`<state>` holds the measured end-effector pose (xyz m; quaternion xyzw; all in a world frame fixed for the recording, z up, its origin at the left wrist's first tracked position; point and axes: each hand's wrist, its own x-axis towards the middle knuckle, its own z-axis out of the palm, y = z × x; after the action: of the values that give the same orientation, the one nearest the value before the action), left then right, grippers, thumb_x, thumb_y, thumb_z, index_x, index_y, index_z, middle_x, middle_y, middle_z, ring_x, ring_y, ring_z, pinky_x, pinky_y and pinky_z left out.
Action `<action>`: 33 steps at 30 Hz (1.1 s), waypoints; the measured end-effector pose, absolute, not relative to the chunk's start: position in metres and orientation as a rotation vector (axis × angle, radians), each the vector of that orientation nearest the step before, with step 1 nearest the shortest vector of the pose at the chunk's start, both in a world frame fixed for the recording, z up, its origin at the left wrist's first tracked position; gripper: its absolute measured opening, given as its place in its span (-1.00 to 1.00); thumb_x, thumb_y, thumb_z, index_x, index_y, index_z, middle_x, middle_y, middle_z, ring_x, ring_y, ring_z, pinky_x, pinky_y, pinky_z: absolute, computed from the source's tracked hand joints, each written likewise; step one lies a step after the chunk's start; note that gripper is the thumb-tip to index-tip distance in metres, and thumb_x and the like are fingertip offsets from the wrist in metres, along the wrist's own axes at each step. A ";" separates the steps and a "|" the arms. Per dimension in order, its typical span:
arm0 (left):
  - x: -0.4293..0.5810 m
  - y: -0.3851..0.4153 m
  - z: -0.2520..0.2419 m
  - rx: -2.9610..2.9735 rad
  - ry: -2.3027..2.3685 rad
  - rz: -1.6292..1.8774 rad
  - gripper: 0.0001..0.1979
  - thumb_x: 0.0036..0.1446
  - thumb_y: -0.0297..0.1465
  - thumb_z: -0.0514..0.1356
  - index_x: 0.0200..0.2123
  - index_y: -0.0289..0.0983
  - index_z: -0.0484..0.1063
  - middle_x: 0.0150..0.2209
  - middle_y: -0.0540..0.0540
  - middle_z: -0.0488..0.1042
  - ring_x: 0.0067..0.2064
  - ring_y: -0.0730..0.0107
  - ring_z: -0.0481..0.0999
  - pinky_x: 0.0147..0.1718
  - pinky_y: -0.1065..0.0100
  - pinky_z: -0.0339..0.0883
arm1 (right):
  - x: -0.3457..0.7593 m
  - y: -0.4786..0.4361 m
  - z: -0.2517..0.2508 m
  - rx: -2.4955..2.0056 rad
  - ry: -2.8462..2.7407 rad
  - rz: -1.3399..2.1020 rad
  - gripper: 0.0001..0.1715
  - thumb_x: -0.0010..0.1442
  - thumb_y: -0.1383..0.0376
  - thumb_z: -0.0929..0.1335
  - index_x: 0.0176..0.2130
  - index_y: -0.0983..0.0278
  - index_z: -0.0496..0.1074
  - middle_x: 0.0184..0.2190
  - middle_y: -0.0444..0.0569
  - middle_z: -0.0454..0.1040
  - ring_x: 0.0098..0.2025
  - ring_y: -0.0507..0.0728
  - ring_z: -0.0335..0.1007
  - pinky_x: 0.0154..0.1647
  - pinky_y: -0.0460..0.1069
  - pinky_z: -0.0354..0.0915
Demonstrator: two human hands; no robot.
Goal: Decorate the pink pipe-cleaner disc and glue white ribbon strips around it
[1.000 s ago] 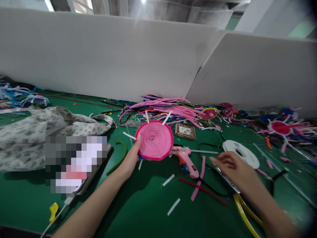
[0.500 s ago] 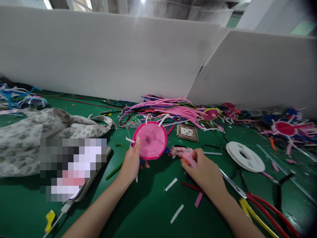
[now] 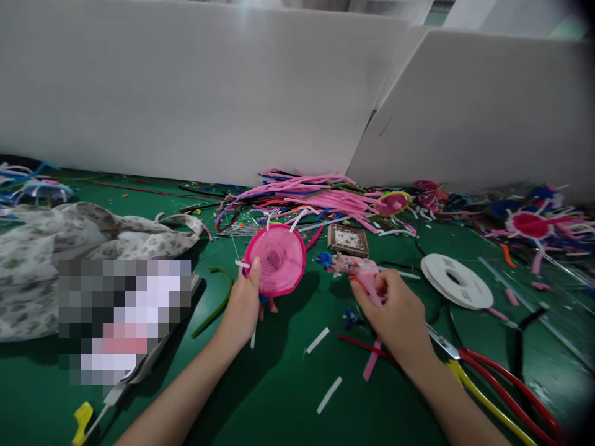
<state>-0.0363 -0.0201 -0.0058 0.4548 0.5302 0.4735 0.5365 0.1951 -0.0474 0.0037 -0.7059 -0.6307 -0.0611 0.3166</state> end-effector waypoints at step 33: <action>-0.036 -0.020 -0.004 1.007 1.184 1.086 -0.41 0.08 0.14 -0.13 -0.57 -0.26 0.26 -0.80 -0.03 0.31 -0.79 0.52 0.19 -0.81 0.51 0.02 | 0.194 -0.046 -0.004 -1.910 -1.735 -0.205 -0.63 0.10 0.05 0.26 -0.49 0.17 0.00 -0.59 -0.20 0.17 -0.58 0.05 0.13 -0.56 -0.07 0.01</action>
<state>-0.0364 -0.0204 -0.0038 0.4313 0.5071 0.4654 0.5833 0.1944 -0.0461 -0.0035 -0.7099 -0.6447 -0.0763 0.2730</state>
